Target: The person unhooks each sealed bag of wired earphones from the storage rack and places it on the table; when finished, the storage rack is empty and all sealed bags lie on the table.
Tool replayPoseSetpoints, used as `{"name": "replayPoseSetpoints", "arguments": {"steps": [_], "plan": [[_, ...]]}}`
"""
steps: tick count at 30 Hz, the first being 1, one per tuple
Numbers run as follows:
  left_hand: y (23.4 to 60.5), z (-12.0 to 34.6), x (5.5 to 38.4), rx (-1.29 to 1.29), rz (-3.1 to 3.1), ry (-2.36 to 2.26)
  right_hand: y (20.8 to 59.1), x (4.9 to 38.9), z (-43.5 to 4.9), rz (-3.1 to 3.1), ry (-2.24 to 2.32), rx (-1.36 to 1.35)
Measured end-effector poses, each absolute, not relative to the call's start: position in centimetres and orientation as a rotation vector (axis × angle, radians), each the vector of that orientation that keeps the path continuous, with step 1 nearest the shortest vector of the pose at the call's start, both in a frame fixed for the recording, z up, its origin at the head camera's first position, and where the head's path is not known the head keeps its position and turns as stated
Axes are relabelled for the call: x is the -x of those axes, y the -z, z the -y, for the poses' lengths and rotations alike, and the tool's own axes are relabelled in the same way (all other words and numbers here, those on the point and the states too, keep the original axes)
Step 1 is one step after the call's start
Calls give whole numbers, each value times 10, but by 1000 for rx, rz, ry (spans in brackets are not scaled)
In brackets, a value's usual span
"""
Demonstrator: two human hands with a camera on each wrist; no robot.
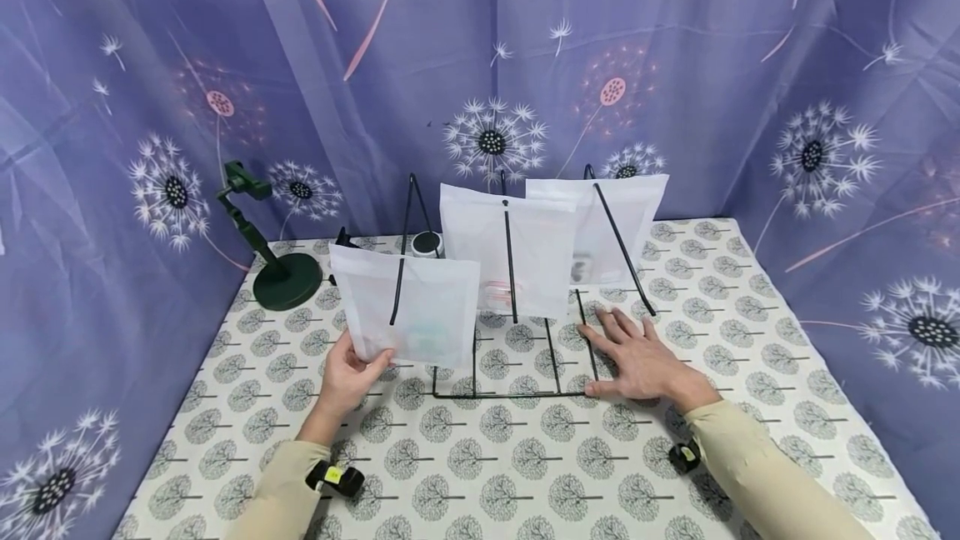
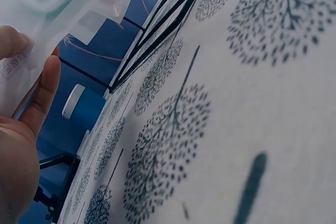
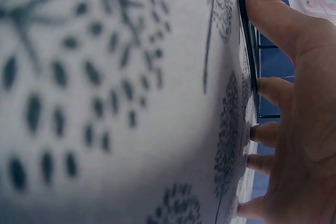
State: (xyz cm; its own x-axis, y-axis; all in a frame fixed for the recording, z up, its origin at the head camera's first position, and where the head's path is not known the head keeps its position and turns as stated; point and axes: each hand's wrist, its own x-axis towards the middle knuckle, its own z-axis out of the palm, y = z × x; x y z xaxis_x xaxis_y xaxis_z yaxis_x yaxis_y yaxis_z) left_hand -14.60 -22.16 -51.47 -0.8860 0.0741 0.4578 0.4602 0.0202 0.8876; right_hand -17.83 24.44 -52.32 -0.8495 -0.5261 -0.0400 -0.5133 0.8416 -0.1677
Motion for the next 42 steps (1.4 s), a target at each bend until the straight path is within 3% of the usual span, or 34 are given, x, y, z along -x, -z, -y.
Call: {"name": "replayPoseSetpoints", "arguments": {"steps": [42], "plan": [[514,217,113,544,2001,1954,524,178,-245,-2936,231,829]]}}
